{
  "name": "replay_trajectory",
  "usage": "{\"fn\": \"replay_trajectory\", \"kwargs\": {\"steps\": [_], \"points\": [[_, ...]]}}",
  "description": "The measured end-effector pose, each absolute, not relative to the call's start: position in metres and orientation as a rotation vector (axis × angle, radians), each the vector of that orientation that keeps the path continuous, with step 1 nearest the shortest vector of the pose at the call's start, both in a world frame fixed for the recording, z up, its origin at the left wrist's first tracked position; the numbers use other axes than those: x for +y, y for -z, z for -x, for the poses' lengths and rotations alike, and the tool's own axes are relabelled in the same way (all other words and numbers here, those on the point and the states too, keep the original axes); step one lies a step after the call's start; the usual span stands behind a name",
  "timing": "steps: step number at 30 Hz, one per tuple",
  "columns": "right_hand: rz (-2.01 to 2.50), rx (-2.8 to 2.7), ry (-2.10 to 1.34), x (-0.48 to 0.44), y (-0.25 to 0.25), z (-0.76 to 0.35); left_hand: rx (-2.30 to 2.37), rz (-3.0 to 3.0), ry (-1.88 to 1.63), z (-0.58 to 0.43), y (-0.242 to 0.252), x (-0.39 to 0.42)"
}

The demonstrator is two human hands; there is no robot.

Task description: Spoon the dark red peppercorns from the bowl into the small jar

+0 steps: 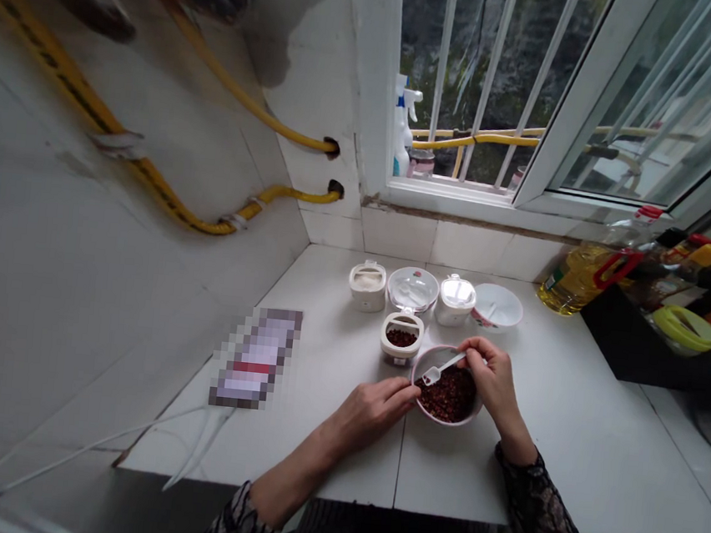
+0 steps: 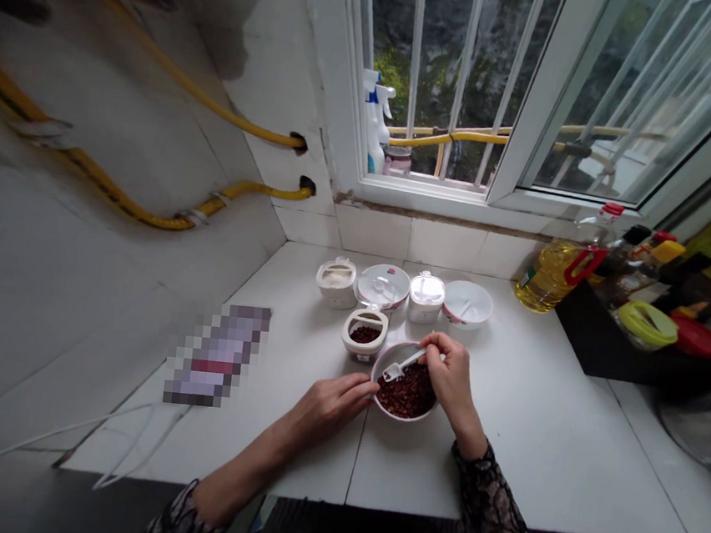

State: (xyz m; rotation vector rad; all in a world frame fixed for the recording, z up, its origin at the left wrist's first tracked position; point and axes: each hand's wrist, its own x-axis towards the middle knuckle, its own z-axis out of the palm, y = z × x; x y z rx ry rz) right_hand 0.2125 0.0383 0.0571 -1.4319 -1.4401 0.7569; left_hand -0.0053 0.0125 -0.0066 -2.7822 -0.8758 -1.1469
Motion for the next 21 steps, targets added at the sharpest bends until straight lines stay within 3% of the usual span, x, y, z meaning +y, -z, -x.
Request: {"fn": "replay_trajectory", "kwargs": {"steps": [15,21], "points": [[1.371,-1.304,-0.872,0.046,-0.053,-0.216,-0.860,2.763,1.123,0.003,0.006,0.013],[1.242,-1.411,-0.547,0.042,-0.065,-0.199,-0.854,2.760,1.153,0.004,0.008,0.013]]}}
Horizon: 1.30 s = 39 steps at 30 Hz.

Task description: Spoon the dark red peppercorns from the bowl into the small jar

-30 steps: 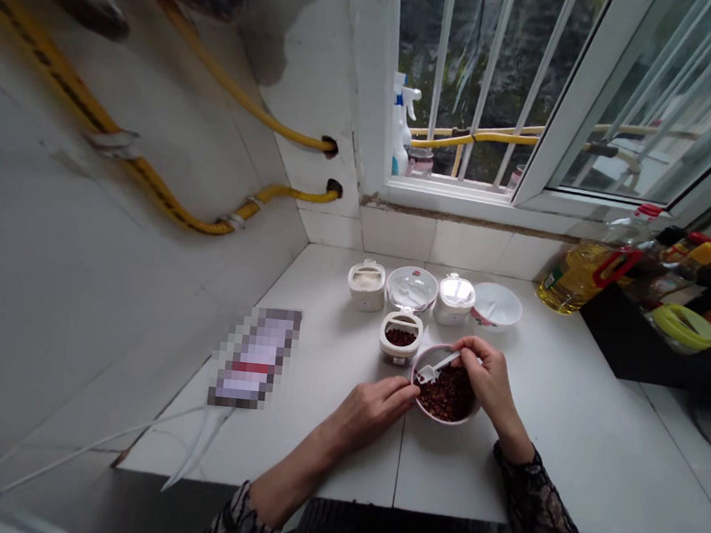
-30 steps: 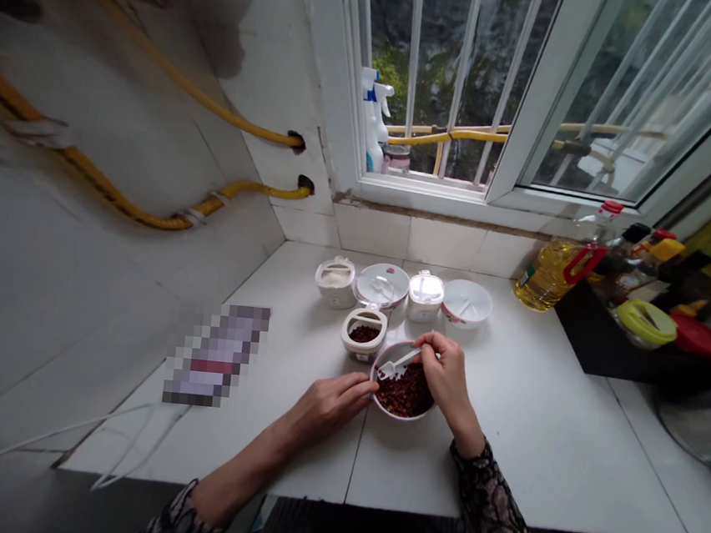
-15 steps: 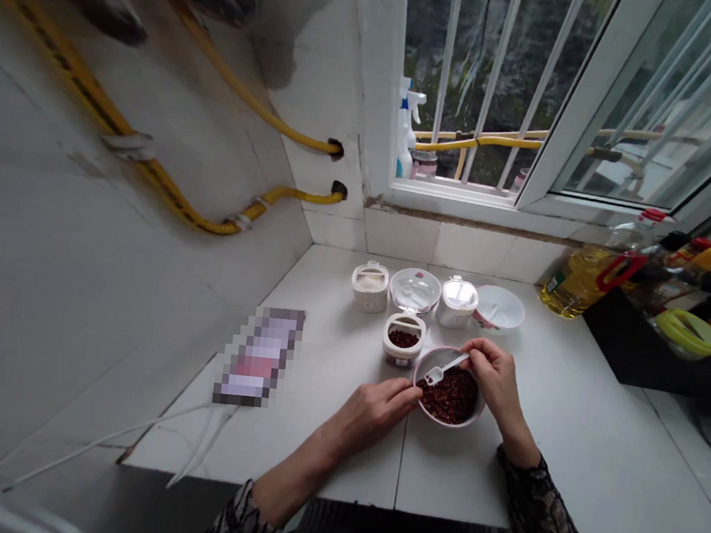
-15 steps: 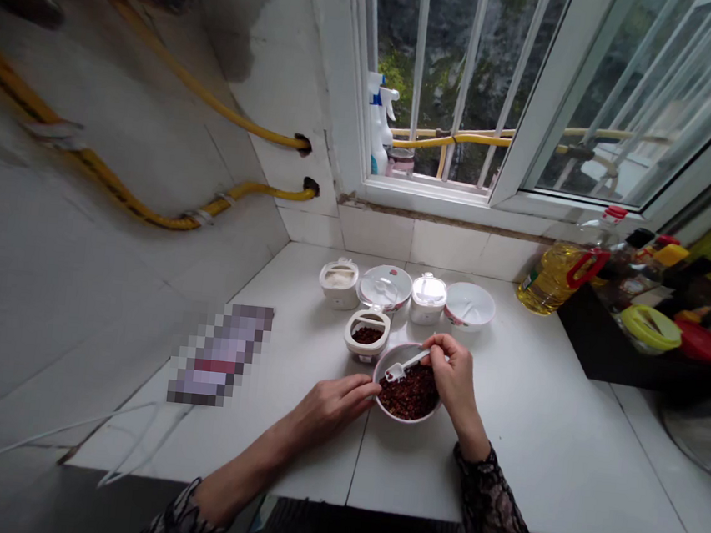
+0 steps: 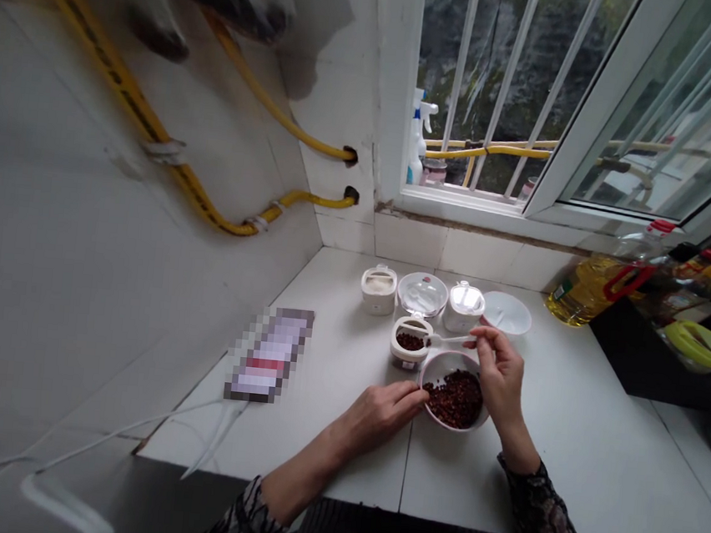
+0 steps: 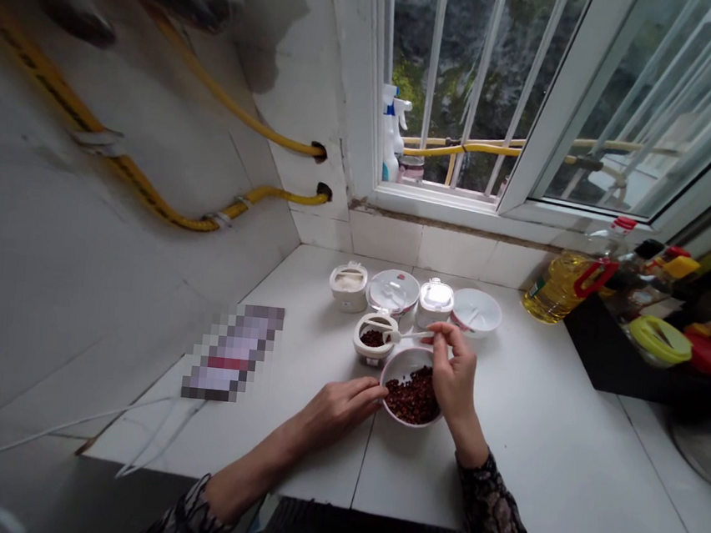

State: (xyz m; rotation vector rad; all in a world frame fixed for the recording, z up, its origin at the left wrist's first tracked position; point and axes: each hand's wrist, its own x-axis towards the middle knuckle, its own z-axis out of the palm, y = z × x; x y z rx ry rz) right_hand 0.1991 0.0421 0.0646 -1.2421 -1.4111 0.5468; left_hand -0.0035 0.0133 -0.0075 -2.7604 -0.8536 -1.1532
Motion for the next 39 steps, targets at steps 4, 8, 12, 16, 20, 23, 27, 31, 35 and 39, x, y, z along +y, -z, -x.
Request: {"fn": "replay_trajectory", "kwargs": {"steps": [4,8,12,16,20,23,27,31,35,39], "points": [[1.060,-1.798,-0.149,0.040,-0.063,-0.186,-0.869,2.774,1.137,0.003,0.008,0.013],[0.965,-1.984,-0.003,0.041,-0.061,-0.186,-0.895,2.778,1.124,0.003,0.007,0.012],[1.091,-1.798,-0.002,0.041,-0.064,-0.202,-0.892,2.791,1.122,0.005,0.007,0.012],[1.190,-1.800,0.004,0.043,-0.059,-0.221,-0.891,2.801,1.129,0.006,0.008,0.012],[1.208,-2.024,0.055,0.043,-0.050,-0.223,-0.893,2.801,1.149,0.006,0.009,0.012],[1.219,-2.125,-0.033,0.041,-0.047,-0.215,-0.884,2.799,1.150,0.005,0.008,0.012],[1.246,-2.062,-0.203,0.039,-0.046,-0.209,-0.884,2.796,1.152,0.005,0.006,0.012],[1.364,-1.871,-0.357,0.040,-0.045,-0.212,-0.882,2.791,1.155,0.005,0.006,0.012],[1.444,-1.747,-0.480,0.041,-0.048,-0.215,-0.884,2.784,1.139,0.005,0.007,0.012],[1.437,-1.703,-0.477,0.040,-0.053,-0.214,-0.876,2.785,1.136,0.006,0.007,0.012]]}}
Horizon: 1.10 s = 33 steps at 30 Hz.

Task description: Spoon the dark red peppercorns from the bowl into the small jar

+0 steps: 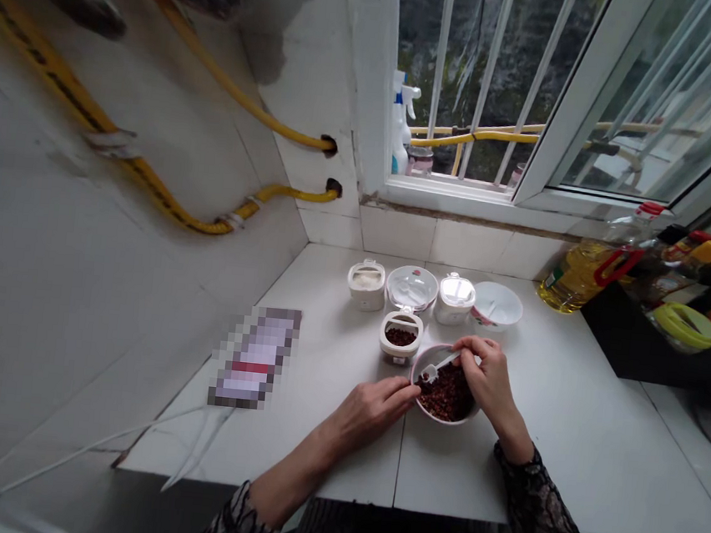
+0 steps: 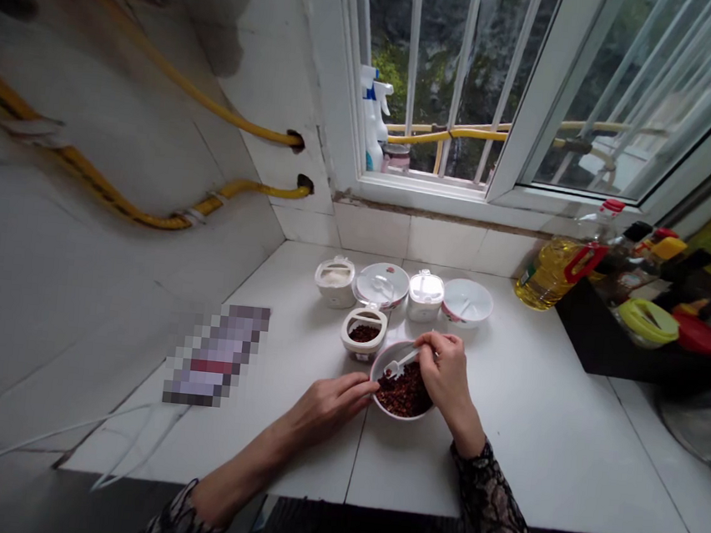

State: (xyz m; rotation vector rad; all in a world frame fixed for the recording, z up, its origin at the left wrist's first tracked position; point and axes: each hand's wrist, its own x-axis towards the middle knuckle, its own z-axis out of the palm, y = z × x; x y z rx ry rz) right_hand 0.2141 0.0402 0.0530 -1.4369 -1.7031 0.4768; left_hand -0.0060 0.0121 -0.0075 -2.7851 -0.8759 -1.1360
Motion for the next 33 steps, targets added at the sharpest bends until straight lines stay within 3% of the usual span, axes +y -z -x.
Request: {"fn": "replay_trajectory", "kwargs": {"steps": [10,19,23,29,33], "points": [[1.458,-1.371,-0.863,0.040,-0.057,-0.214,-0.856,2.758,1.165,0.005,0.005,0.012],[1.380,-1.263,-0.863,0.045,-0.053,-0.217,-0.839,2.778,1.113,0.007,0.011,0.012],[1.304,-1.288,-0.688,0.042,-0.055,-0.208,-0.828,2.792,1.137,0.007,0.014,0.012],[1.065,-1.774,-0.047,0.038,-0.056,-0.187,-0.814,2.809,1.138,0.006,0.017,0.011],[0.970,-1.935,0.087,0.040,-0.059,-0.186,-0.810,2.802,1.148,0.007,0.016,0.012]]}}
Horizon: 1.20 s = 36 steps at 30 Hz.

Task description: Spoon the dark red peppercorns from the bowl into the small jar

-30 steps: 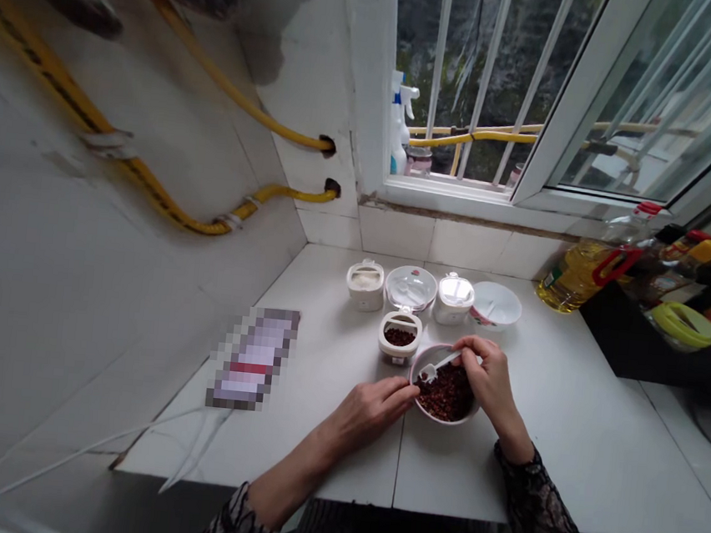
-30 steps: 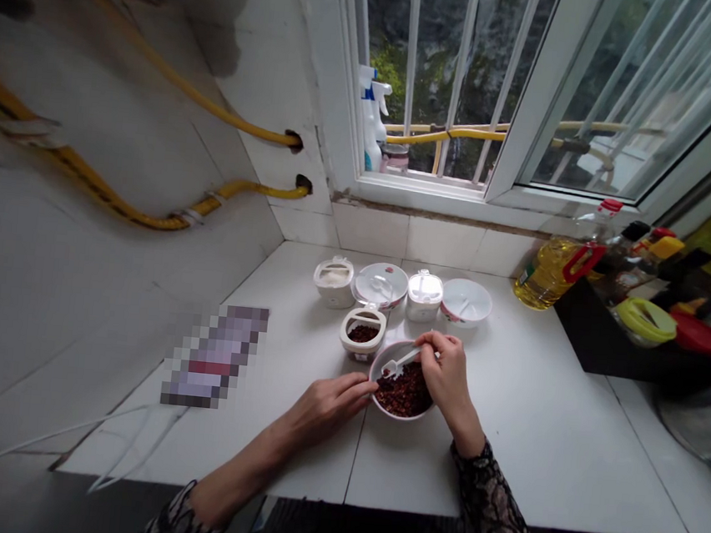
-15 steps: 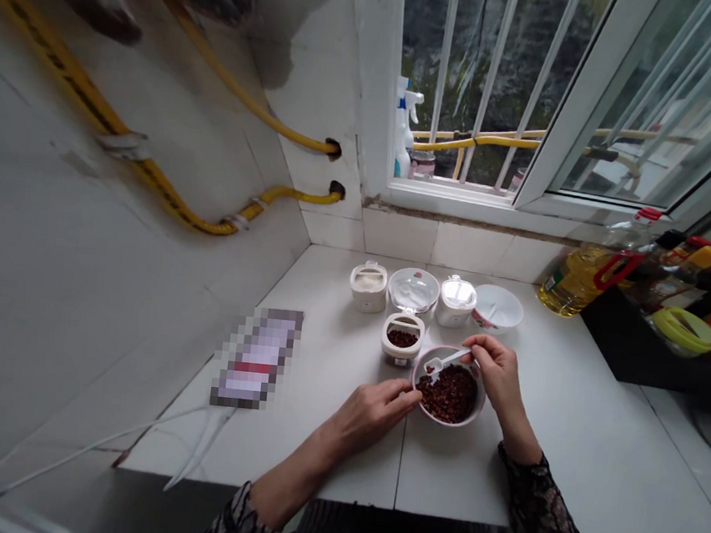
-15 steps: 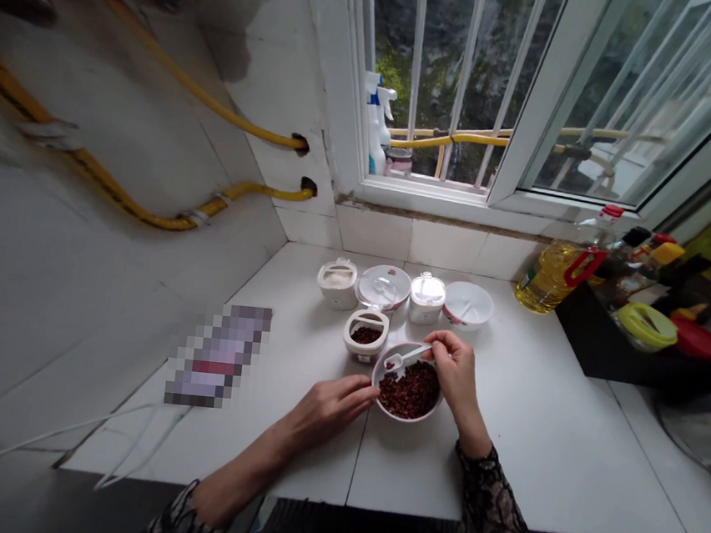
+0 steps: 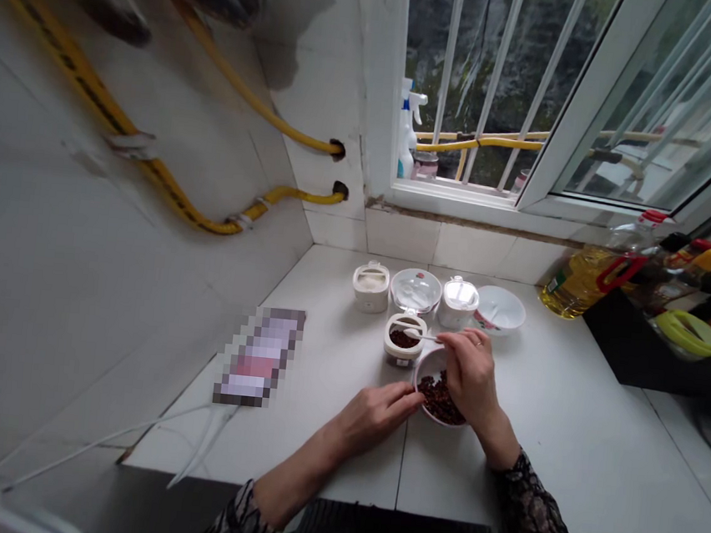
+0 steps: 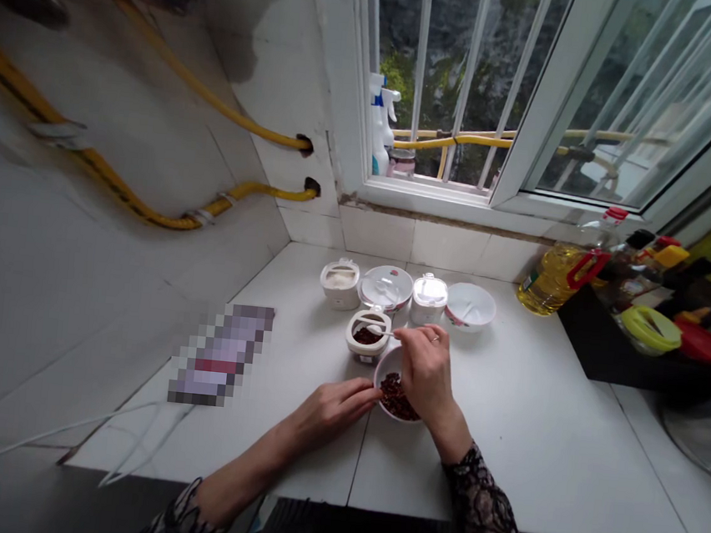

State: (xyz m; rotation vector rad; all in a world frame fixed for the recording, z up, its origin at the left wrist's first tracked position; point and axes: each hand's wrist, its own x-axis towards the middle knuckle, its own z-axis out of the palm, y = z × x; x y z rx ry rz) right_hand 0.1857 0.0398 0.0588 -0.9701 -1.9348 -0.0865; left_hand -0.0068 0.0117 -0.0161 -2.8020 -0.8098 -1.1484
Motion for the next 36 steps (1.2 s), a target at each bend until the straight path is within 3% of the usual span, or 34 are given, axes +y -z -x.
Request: {"fn": "replay_trajectory", "kwargs": {"steps": [6,17,29,36], "points": [[1.150,-1.677,-0.020,0.039,-0.063,-0.211,-0.825,2.836,1.151,0.006,0.010,0.011],[1.334,-2.053,-0.157,0.037,-0.049,-0.207,-0.869,2.832,1.116,0.007,0.017,0.011],[1.432,-1.620,-0.712,0.037,-0.054,-0.209,-0.860,2.840,1.105,0.009,0.020,0.012],[1.432,-1.489,-0.790,0.038,-0.055,-0.213,-0.834,2.844,1.147,0.008,0.020,0.013]]}}
